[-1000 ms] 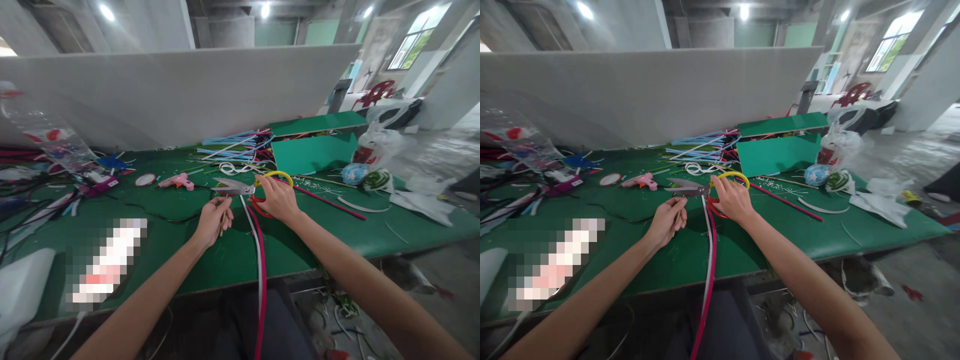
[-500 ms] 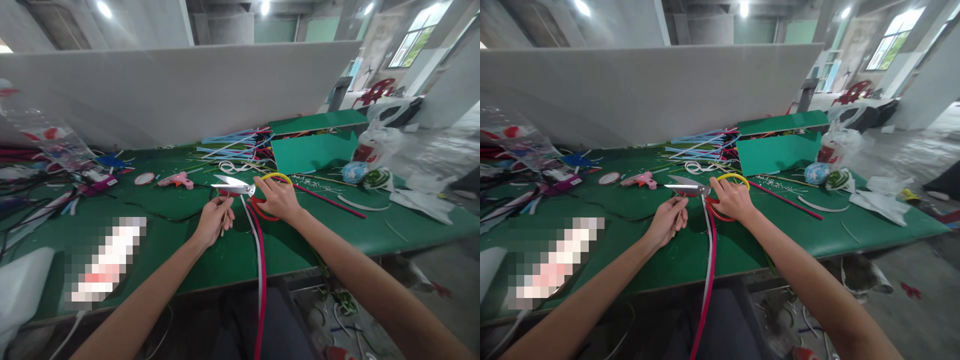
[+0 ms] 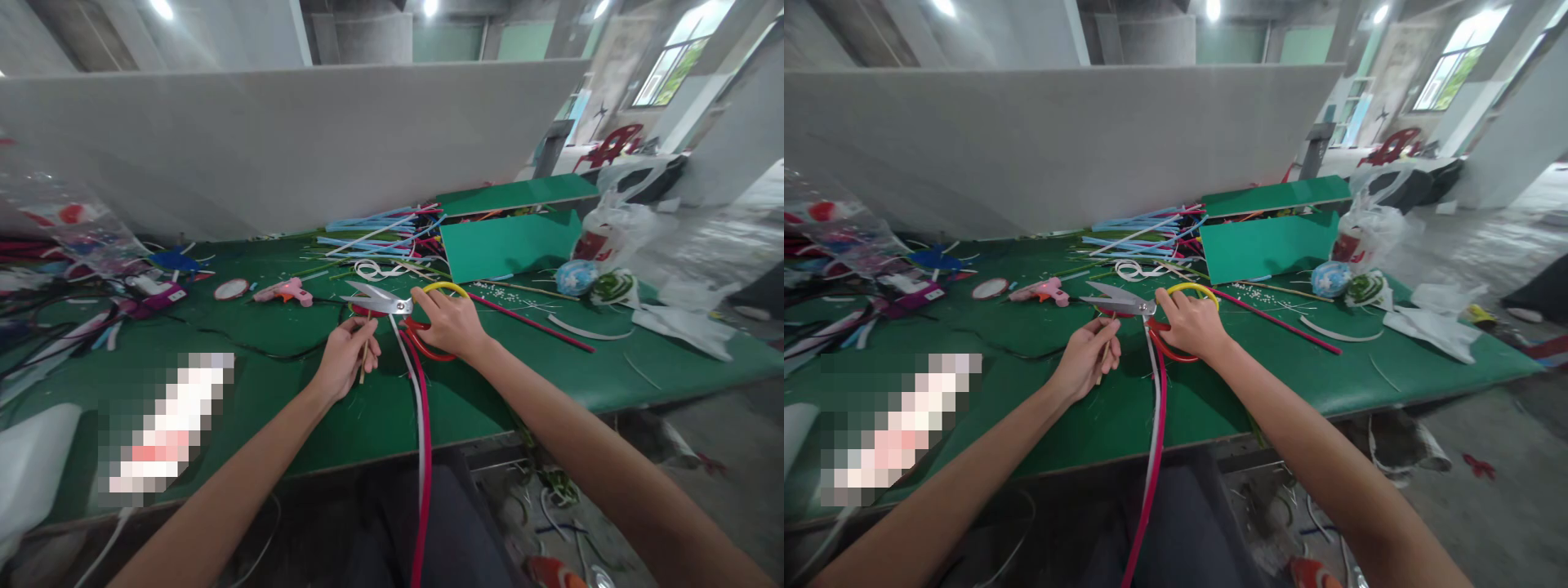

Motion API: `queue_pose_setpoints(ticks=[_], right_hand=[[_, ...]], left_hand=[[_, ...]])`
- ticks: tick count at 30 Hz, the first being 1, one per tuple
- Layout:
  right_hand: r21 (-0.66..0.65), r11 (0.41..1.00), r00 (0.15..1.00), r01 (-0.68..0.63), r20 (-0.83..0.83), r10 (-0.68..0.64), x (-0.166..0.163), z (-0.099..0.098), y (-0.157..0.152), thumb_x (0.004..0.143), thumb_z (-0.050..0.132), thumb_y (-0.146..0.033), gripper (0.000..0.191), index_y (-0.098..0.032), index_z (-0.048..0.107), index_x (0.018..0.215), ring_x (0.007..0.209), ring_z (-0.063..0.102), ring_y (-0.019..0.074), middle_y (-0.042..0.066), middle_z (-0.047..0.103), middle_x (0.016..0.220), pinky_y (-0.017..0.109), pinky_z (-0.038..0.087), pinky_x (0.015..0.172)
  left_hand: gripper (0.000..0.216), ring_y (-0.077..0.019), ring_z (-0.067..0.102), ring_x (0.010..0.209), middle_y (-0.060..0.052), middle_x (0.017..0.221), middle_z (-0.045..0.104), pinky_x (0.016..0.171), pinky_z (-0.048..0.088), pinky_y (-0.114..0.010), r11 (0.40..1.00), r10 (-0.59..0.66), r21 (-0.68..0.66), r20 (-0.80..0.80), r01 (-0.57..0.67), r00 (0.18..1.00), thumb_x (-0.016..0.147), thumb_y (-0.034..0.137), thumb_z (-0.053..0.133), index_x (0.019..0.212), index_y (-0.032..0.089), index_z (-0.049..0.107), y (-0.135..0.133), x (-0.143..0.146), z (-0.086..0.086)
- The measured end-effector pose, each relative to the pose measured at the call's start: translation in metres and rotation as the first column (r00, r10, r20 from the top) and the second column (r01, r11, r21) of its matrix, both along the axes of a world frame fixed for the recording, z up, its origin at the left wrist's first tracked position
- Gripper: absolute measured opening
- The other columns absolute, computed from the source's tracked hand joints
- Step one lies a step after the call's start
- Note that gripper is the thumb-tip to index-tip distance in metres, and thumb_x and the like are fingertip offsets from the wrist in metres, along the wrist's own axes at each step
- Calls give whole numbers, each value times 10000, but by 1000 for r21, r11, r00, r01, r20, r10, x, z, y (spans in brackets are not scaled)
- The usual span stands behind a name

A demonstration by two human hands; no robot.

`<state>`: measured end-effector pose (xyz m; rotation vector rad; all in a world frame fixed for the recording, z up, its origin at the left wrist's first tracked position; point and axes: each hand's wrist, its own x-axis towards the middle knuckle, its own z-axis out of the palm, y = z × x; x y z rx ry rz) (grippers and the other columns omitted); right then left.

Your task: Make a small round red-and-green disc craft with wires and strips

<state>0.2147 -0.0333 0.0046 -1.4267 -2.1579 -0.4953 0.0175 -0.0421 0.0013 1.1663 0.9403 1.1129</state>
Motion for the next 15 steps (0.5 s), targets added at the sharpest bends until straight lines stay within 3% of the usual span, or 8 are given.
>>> queue_pose_setpoints(ticks=[8, 10, 12, 13, 14, 15], right_hand=[[95, 990, 993, -101, -48, 106, 3, 4, 4, 823, 496, -534, 598, -133, 492, 1267, 975, 521, 306, 157, 585, 1052, 399, 391, 816], [47, 990, 974, -130, -181, 137, 5, 7, 5, 788, 545, -549, 626, -139, 496, 1259, 991, 515, 304, 158, 575, 1079, 406, 406, 829], [-86, 974, 904, -212, -395, 162, 10, 11, 4, 754, 591, -554, 637, -155, 504, 1243, 912, 545, 264, 134, 586, 1059, 379, 443, 777], [-187, 936, 845, -297, -509, 166, 13, 14, 3, 754, 592, -557, 628, -162, 509, 1234, 832, 559, 230, 113, 600, 1008, 355, 459, 726], [-290, 863, 772, -414, -614, 164, 18, 17, 1, 770, 572, -561, 600, -164, 522, 1216, 737, 558, 194, 86, 610, 925, 328, 465, 667], [-378, 740, 693, -556, -702, 162, 22, 20, -2, 801, 529, -563, 567, -156, 537, 1195, 650, 543, 161, 59, 604, 828, 303, 461, 613]], left_hand=[[259, -62, 468, 330, 46, 516, 585, 387, 399, -189, 989, 129, 70, 73, -134, 989, 721, 339, 680, 802, 164, 507, 9, -3, -6], [254, -65, 499, 372, 39, 554, 607, 426, 428, -193, 977, 176, 102, 115, -188, 978, 713, 330, 691, 792, 170, 510, 11, -5, -7], [240, -69, 539, 441, 29, 606, 628, 482, 459, -196, 961, 217, 142, 147, -238, 965, 708, 325, 703, 777, 175, 529, 14, -8, -7], [226, -72, 557, 479, 24, 630, 635, 516, 473, -199, 951, 232, 173, 157, -258, 960, 706, 320, 708, 770, 174, 549, 16, -9, -7], [209, -76, 572, 519, 20, 654, 640, 551, 485, -204, 938, 244, 208, 169, -277, 955, 702, 315, 715, 769, 174, 575, 18, -10, -6], [194, -82, 587, 561, 16, 676, 643, 590, 496, -211, 925, 252, 245, 183, -292, 950, 696, 307, 721, 776, 176, 604, 19, -11, -6]])
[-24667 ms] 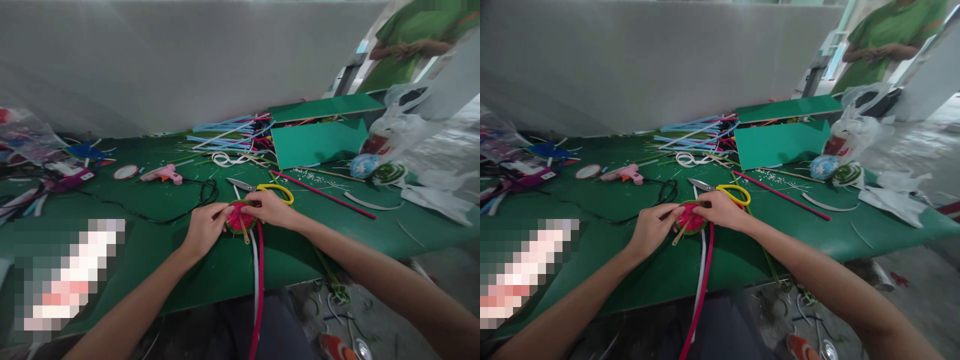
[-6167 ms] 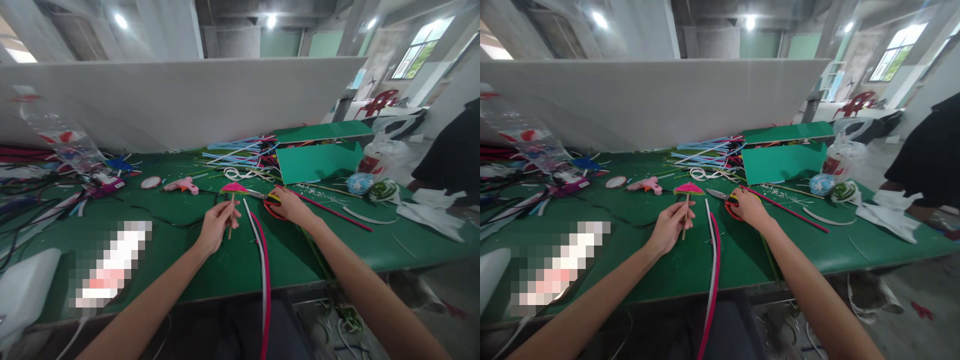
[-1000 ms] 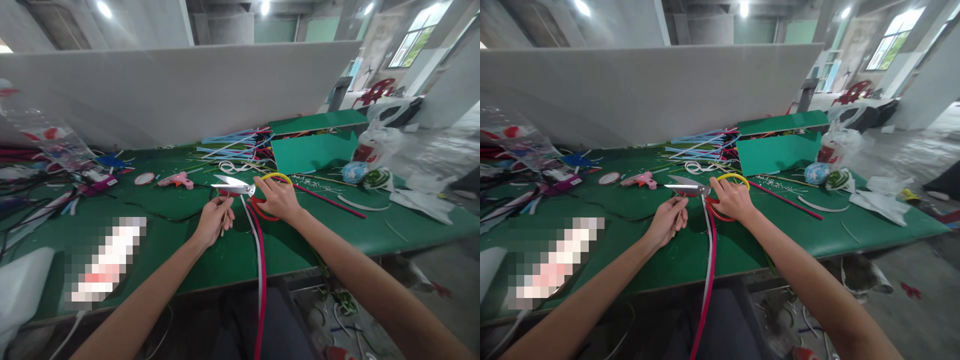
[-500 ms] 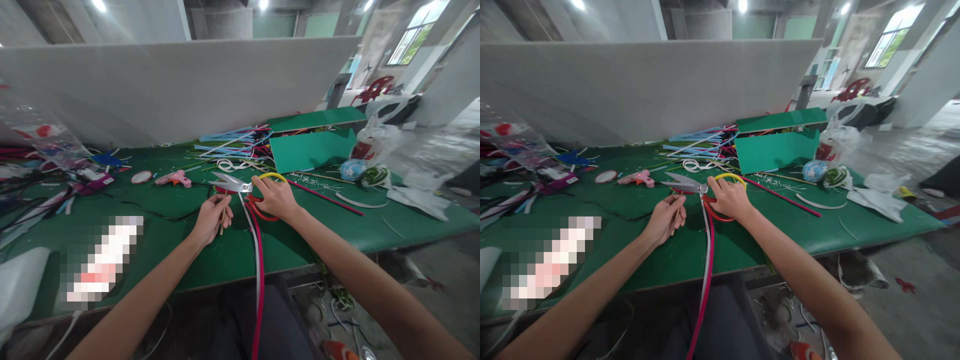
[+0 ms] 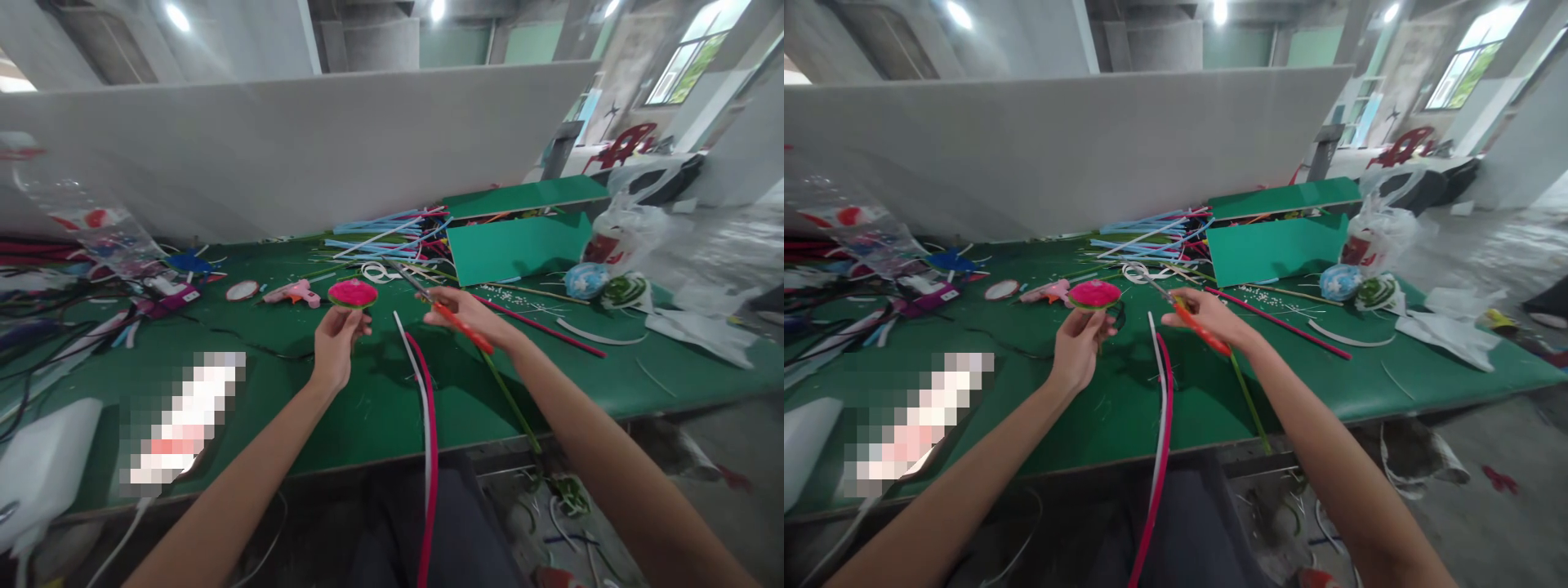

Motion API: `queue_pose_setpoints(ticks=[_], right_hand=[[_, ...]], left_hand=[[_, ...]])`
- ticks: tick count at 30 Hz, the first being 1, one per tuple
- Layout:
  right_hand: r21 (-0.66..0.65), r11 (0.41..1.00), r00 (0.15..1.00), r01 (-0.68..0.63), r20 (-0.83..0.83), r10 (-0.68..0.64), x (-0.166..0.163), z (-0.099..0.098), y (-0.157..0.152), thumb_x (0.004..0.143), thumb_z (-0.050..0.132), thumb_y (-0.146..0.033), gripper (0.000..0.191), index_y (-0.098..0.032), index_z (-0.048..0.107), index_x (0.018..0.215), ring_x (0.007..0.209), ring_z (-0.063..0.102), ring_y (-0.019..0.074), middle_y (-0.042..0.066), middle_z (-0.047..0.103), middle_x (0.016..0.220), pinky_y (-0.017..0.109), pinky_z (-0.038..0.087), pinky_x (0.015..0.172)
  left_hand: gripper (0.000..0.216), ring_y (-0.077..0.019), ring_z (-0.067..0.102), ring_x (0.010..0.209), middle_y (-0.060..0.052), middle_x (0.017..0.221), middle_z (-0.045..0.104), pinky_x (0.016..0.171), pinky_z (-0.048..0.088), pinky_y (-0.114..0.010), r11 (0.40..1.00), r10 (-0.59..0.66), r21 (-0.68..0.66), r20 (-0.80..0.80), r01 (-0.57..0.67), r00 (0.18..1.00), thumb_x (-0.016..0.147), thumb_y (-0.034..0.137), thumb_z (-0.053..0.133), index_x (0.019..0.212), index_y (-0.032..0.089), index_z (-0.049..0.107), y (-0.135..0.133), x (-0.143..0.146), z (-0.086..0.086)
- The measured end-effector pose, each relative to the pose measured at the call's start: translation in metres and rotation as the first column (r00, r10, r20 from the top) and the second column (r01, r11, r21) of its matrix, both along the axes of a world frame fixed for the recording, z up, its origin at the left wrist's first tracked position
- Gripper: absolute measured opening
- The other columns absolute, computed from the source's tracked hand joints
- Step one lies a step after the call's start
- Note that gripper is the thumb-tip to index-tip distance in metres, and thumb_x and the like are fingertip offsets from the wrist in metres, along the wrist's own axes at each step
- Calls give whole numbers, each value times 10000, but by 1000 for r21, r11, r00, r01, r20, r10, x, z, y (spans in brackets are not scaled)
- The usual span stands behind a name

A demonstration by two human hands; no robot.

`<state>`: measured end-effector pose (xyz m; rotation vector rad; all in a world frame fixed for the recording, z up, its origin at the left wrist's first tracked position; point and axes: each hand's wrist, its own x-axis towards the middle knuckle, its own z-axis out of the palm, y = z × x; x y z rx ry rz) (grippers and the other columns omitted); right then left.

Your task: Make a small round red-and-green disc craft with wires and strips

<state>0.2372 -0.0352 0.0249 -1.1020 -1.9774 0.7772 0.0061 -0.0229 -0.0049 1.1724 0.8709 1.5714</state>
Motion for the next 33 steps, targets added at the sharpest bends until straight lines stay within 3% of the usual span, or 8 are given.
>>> queue_pose_setpoints(ticks=[2, 4, 9, 11, 16, 25, 33], right_hand=[[-195, 937, 951, -290, -171, 258, 9, 6, -5, 844, 446, -577, 551, -137, 570, 1151, 552, 500, 124, 26, 565, 715, 274, 445, 550], [-252, 831, 859, -496, -285, 426, 17, 11, -9, 813, 476, -604, 576, -121, 602, 1102, 516, 469, 107, 15, 541, 682, 258, 423, 511], [-369, 620, 716, -692, -246, 653, 27, 16, -7, 789, 555, -571, 577, -83, 612, 1092, 503, 433, 83, -12, 484, 638, 231, 376, 497], [-400, 579, 687, -711, -215, 694, 27, 16, -5, 807, 555, -547, 574, -78, 589, 1136, 507, 421, 75, -18, 467, 640, 213, 347, 481], [-448, 637, 753, -628, -144, 642, 22, 16, -4, 810, 570, -525, 537, -113, 585, 1154, 502, 402, 61, -27, 454, 649, 192, 301, 450], [-490, 721, 830, -490, -10, 558, 20, 20, -8, 737, 631, -554, 586, -119, 609, 1129, 496, 394, 61, -39, 466, 607, 187, 288, 431], [-465, 758, 847, -457, 33, 531, 13, 22, -9, 742, 626, -547, 571, -108, 612, 1105, 493, 407, 64, -35, 487, 608, 196, 302, 440]], left_hand=[[188, -97, 606, 634, 12, 709, 650, 653, 505, -226, 998, 16, 61, 22, -18, 1000, 673, 291, 742, 798, 186, 647, 3, -1, 0], [205, -109, 614, 675, 14, 721, 657, 686, 506, -243, 996, 13, 83, 64, -19, 998, 636, 287, 770, 790, 199, 666, 4, -2, 1], [214, -111, 604, 638, 11, 671, 667, 631, 488, -237, 996, -83, 53, 119, 78, 989, 566, 290, 815, 707, 196, 685, 3, 0, 0], [217, -100, 585, 592, 12, 636, 665, 563, 459, -211, 994, -111, 34, 113, 108, 987, 539, 282, 830, 677, 191, 689, 1, 1, -1], [253, -78, 523, 475, 29, 518, 626, 442, 372, -182, 993, -97, -68, 51, 100, 994, 463, 306, 859, 562, 184, 660, -5, 5, 1], [300, -121, 585, 556, 24, 551, 638, 566, 468, -240, 992, -121, -38, 80, 124, 989, 424, 366, 866, 592, 200, 680, -7, 7, 4], [153, -91, 526, 544, 23, 576, 628, 532, 421, -199, 975, -219, 19, -49, 220, 974, 554, 238, 807, 647, 191, 695, -10, 8, -5]])
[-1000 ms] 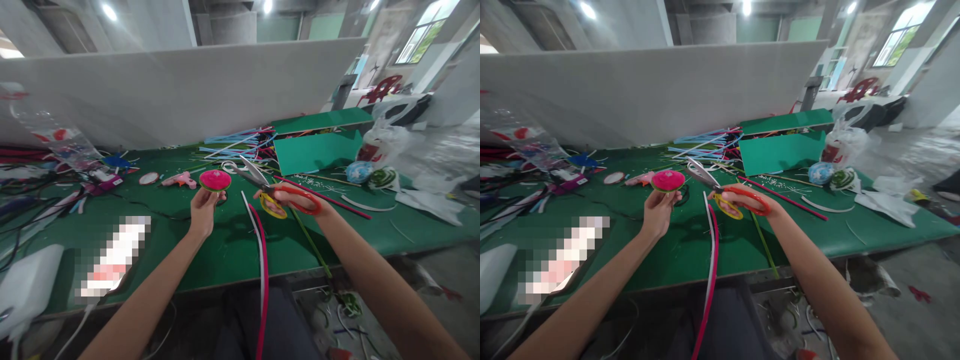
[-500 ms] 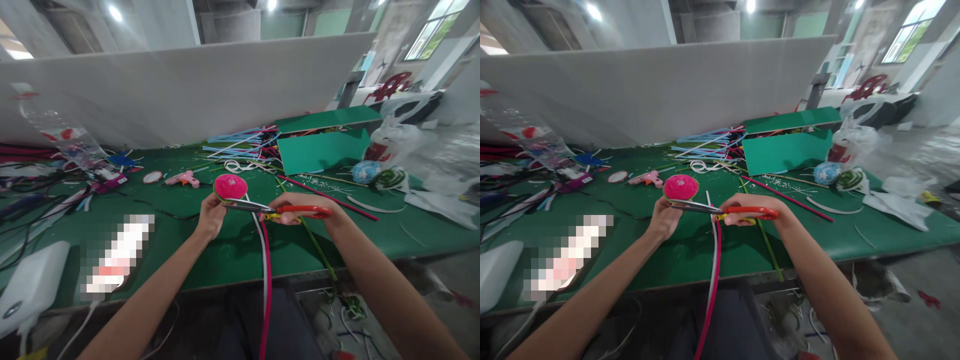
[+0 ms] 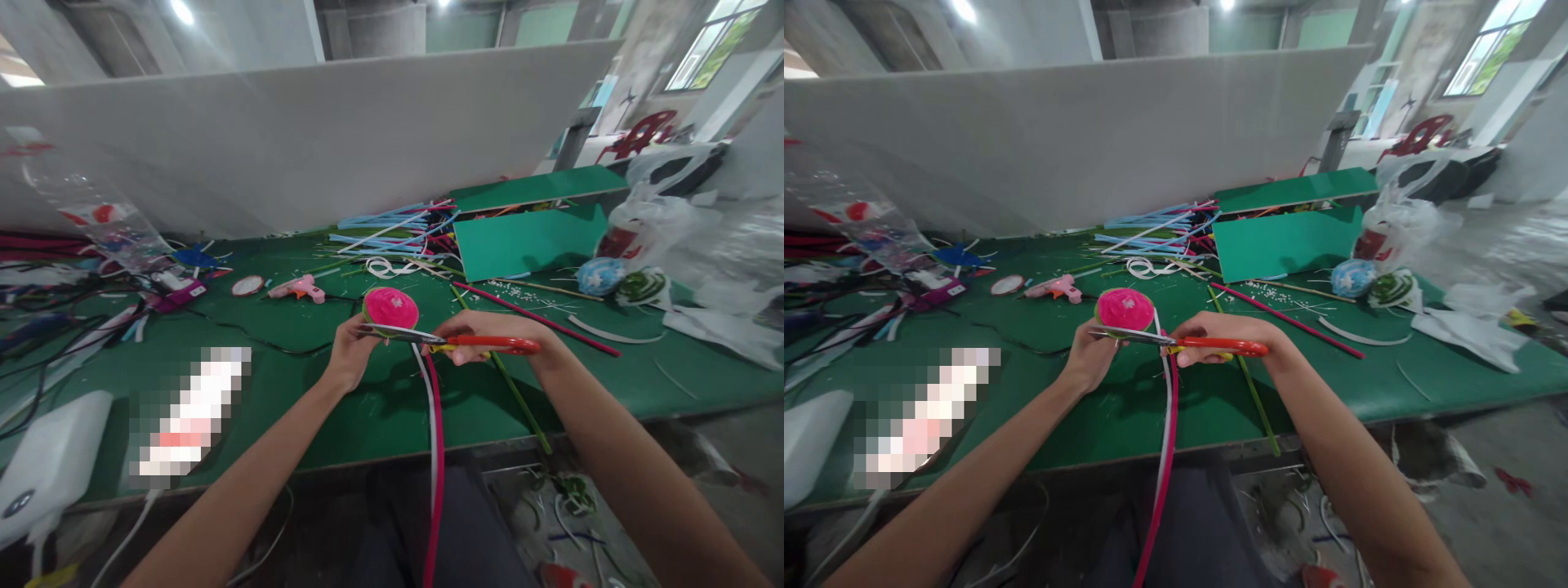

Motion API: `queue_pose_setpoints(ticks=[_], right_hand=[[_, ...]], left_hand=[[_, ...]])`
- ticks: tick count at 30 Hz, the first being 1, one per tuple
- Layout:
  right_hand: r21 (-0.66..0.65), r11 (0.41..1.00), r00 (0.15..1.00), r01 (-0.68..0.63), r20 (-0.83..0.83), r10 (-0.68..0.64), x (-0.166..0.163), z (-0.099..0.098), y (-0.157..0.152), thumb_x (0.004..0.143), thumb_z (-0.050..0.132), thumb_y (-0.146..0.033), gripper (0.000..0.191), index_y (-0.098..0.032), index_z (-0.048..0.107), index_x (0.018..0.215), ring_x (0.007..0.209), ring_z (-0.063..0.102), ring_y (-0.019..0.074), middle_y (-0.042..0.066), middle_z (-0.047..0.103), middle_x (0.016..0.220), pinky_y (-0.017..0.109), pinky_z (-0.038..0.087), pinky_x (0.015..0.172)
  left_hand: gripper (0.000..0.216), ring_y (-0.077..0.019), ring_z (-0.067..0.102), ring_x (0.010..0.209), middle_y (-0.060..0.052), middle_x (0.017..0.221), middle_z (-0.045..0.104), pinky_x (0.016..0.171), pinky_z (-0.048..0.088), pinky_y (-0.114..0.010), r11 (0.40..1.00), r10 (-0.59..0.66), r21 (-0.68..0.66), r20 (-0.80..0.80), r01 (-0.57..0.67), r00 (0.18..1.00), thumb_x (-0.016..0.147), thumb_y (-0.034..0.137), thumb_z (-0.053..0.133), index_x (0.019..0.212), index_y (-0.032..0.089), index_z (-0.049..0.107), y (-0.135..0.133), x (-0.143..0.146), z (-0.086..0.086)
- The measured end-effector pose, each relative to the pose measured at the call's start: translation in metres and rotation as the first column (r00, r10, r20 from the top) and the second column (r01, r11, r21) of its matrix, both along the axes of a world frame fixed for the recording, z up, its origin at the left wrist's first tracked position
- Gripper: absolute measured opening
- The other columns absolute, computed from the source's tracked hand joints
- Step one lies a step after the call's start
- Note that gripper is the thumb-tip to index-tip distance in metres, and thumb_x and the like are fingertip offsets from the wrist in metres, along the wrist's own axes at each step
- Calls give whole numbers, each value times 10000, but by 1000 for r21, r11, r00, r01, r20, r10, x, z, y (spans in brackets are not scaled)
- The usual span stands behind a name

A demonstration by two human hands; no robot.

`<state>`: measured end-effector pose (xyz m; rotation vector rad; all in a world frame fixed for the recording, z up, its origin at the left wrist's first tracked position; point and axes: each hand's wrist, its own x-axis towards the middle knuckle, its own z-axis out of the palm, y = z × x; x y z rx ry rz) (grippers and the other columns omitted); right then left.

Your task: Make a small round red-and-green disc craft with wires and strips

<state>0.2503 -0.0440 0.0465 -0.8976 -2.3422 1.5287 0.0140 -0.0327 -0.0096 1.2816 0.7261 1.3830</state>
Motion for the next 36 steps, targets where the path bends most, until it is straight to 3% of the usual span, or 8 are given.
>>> queue_pose_setpoints(ticks=[12, 19, 30, 36], right_hand=[[41, 999, 999, -24, 38, 23, -3, -4, 3, 709, 630, -603, 650, -137, 589, 1159, 544, 397, 75, -19, 499, 660, 195, 307, 464], [9, 1000, 999, 26, 24, -26, -4, -5, 2, 728, 625, -584, 598, -140, 592, 1127, 534, 390, 72, -23, 479, 653, 194, 295, 452], [29, 999, 999, 34, 7, -34, -4, -6, 2, 714, 650, -554, 577, -138, 610, 1113, 530, 382, 67, -27, 488, 651, 195, 292, 459], [32, 999, 999, 42, -4, -42, -6, -2, -1, 728, 655, -514, 536, -125, 625, 1096, 505, 382, 61, -36, 486, 612, 191, 283, 442]], left_hand=[[148, -108, 524, 543, 5, 577, 616, 535, 421, -220, 999, 37, 11, -112, -36, 993, 590, 255, 763, 594, 167, 644, -3, -1, 0], [114, -111, 536, 550, 10, 564, 608, 541, 423, -221, 998, 54, 44, -123, -49, 991, 642, 232, 729, 637, 162, 639, -1, -1, -3], [155, -115, 515, 497, 8, 512, 578, 477, 398, -224, 999, 49, -8, -135, -51, 990, 625, 260, 748, 616, 164, 626, -5, 0, 1], [124, -102, 520, 530, 12, 552, 582, 524, 414, -219, 999, 19, 48, -115, -14, 993, 660, 233, 739, 627, 162, 643, -2, 0, -3]])
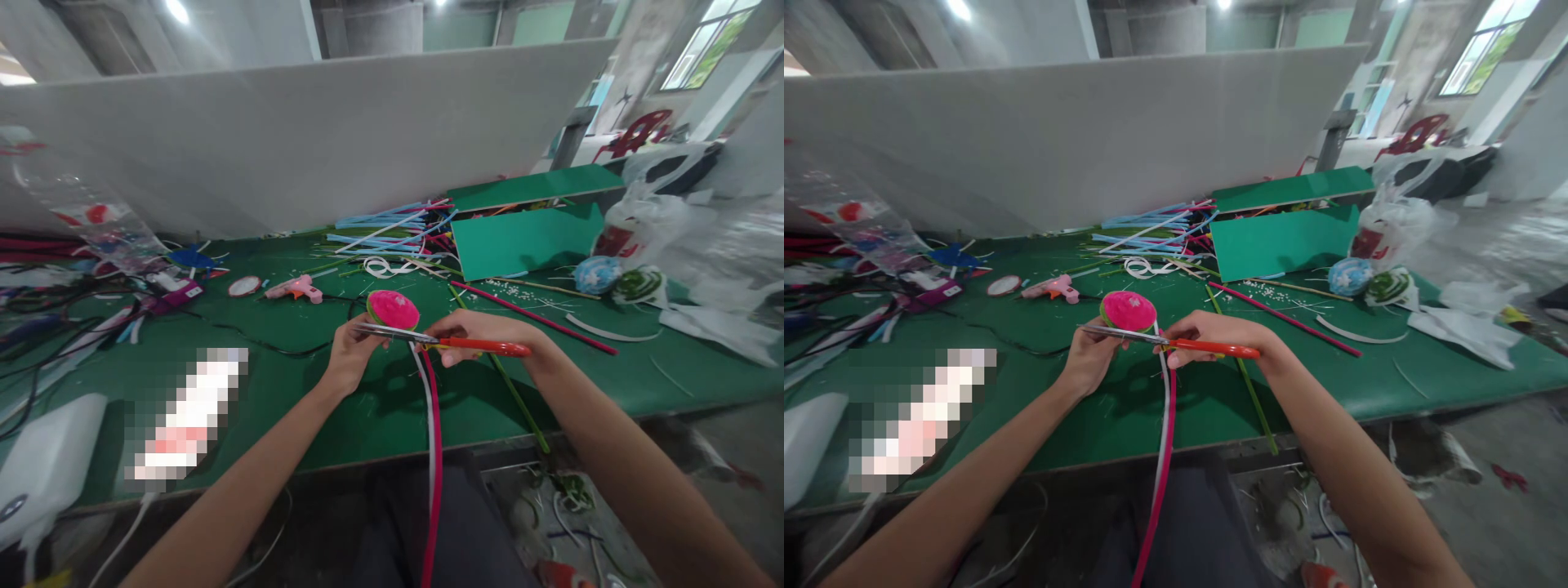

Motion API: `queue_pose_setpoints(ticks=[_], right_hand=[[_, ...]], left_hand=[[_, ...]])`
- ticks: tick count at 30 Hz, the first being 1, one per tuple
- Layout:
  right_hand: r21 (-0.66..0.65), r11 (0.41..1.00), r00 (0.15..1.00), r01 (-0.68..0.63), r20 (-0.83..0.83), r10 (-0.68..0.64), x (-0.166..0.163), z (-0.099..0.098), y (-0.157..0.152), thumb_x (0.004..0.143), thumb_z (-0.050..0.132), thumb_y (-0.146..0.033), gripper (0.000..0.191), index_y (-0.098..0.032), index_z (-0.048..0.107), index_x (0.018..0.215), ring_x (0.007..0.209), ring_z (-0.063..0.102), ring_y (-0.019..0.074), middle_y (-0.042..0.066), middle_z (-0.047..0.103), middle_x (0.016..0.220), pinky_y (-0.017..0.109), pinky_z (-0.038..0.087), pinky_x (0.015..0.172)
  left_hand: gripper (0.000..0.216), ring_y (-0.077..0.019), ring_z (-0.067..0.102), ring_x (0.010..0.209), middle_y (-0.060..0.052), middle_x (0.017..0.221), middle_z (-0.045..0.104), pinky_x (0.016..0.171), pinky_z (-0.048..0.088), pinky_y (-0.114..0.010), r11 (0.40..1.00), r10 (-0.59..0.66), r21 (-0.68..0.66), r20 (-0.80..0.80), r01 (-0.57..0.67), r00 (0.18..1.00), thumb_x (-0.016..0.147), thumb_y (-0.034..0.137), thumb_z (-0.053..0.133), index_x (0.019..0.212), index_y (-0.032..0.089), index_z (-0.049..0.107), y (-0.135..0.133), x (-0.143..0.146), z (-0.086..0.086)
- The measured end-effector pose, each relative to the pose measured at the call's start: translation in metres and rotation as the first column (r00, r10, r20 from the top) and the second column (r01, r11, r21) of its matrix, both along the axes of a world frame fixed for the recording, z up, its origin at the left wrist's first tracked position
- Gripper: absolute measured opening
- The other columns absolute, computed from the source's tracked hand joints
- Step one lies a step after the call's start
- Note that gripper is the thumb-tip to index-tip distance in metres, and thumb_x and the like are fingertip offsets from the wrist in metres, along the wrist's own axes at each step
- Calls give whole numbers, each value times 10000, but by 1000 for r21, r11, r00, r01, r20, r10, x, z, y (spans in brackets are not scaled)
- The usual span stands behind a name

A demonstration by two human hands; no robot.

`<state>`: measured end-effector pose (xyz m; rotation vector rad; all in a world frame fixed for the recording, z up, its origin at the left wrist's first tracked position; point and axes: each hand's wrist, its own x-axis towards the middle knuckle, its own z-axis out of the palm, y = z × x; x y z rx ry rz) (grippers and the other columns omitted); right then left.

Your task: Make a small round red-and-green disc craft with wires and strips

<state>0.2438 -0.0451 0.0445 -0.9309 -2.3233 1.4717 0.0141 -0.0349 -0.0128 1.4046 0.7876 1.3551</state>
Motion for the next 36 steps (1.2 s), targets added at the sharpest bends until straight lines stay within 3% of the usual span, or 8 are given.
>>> queue_pose_setpoints(ticks=[7, 13, 18, 25, 29, 32, 34, 36], right_hand=[[-43, 993, 988, 110, -101, -114, -12, -4, -5, 753, 648, -456, 479, -114, 637, 1089, 425, 367, 61, -75, 414, 485, 200, 325, 419], [38, 994, 994, 100, -48, -98, -19, -1, -1, 765, 623, -414, 441, -112, 652, 1085, 431, 395, 65, -45, 483, 529, 198, 346, 412], [153, 967, 977, 205, -89, -193, -27, 4, -7, 715, 669, -415, 352, -109, 704, 885, 468, 402, 65, -15, 528, 580, 198, 328, 425], [85, 947, 944, 309, -150, -295, -14, 15, -6, 696, 687, -473, 479, -134, 667, 1033, 417, 365, 59, -46, 452, 517, 195, 284, 392], [166, 864, 878, 476, -151, -454, 8, 4, 3, 709, 658, -511, 546, -144, 628, 1113, 479, 429, 92, -7, 535, 610, 220, 323, 441], [419, 678, 744, 604, 8, -668, 18, -15, 9, 688, 672, -506, 551, -146, 633, 1103, 634, 548, 172, 80, 648, 807, 261, 379, 535], [578, 591, 637, 562, 153, -755, 20, -28, 9, 726, 638, -467, 519, -165, 610, 1148, 682, 583, 214, 106, 668, 855, 273, 372, 549], [670, 570, 571, 475, 258, -779, 18, -38, 6, 770, 589, -431, 522, -176, 545, 1223, 681, 600, 231, 104, 672, 824, 270, 353, 533]], left_hand=[[195, -104, 535, 539, 4, 577, 591, 539, 446, -226, 997, 71, -23, 43, -70, 997, 621, 289, 778, 600, 144, 648, 4, 0, -1], [222, -106, 538, 526, -1, 562, 601, 483, 425, -213, 989, 142, -48, 45, -140, 989, 603, 314, 786, 581, 150, 637, 7, -3, -4], [201, -85, 492, 478, -1, 562, 599, 392, 328, -189, 990, 120, -78, 56, -116, 991, 614, 315, 783, 636, 153, 665, 6, -3, -2], [213, -75, 550, 567, -4, 603, 627, 544, 427, -183, 984, 103, -163, 189, -72, 977, 621, 309, 785, 654, 147, 650, 5, -2, 8], [197, -68, 530, 554, -2, 619, 622, 513, 410, -178, 983, 112, -165, 207, -78, 972, 643, 311, 771, 666, 156, 652, 6, -4, 9], [194, -71, 522, 550, -9, 648, 630, 493, 397, -188, 987, 104, -139, 201, -77, 974, 653, 322, 763, 674, 161, 658, 6, -5, 8], [197, -72, 520, 549, -18, 671, 642, 481, 386, -191, 989, 96, -132, 197, -71, 976, 664, 334, 753, 686, 161, 663, 5, -5, 7], [199, -77, 522, 555, -26, 689, 654, 478, 382, -197, 990, 77, -129, 193, -53, 978, 675, 343, 743, 702, 160, 669, 5, -5, 8]])
